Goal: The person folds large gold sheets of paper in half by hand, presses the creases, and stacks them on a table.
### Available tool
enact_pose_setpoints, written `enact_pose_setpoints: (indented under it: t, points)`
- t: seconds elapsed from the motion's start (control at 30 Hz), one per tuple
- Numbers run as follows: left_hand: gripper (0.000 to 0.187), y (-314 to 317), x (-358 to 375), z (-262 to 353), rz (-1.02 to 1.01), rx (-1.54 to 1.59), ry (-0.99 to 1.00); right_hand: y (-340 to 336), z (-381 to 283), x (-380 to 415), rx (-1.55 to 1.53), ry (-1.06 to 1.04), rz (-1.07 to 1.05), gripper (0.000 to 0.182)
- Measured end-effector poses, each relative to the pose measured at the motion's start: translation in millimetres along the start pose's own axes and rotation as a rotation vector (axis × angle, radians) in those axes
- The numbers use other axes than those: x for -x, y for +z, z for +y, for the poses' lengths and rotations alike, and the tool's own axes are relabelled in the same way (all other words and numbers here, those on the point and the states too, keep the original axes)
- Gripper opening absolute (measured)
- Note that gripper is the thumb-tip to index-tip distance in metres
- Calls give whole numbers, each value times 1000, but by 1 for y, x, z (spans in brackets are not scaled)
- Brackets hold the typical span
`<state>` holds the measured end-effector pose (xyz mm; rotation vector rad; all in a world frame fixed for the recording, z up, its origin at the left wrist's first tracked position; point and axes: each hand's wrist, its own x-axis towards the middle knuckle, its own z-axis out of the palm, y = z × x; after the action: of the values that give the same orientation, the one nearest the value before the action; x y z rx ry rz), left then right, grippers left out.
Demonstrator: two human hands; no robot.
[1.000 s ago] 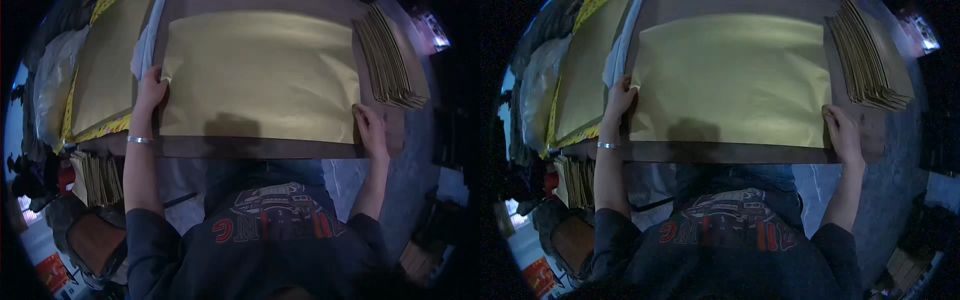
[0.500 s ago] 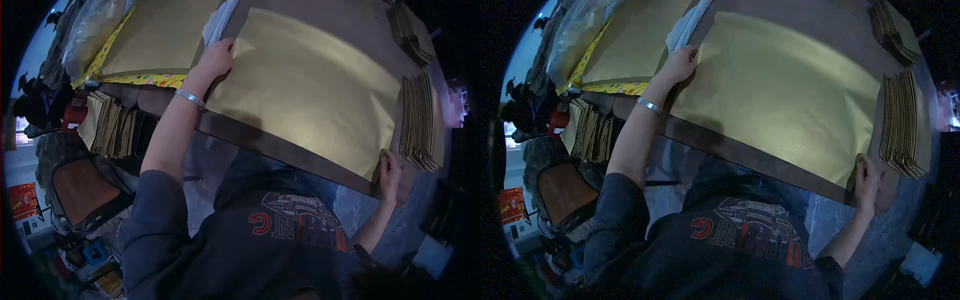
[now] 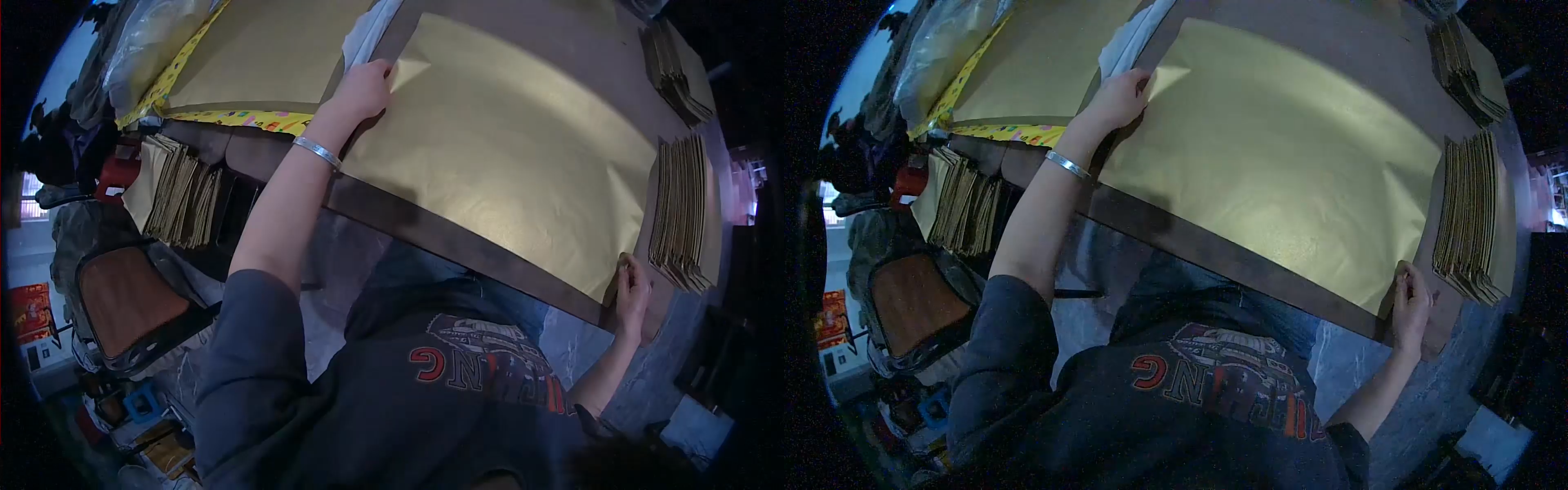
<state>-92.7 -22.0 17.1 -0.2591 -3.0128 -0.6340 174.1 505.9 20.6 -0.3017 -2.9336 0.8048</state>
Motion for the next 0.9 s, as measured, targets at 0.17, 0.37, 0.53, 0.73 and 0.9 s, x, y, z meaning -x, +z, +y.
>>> enact_pose_setpoints:
  t: [0.17,0.37,0.53,0.73,0.9]
  points:
    - [25,-1,2,2,36,-13,7,3,10,-1,2,-24,10,24]
    - [31,2,0,-2,38,-12,37,2,2,-1,-7,-16,7,24]
    - [30,-2,2,1,33,-22,42,-1,-2,0,37,-26,1,23]
    - [29,-9,7,14,29,-34,-4,1,4,-1,20,-84,12,22]
    - [30,-8,5,9,20,-26,30,3,5,-1,38,-60,11,22]
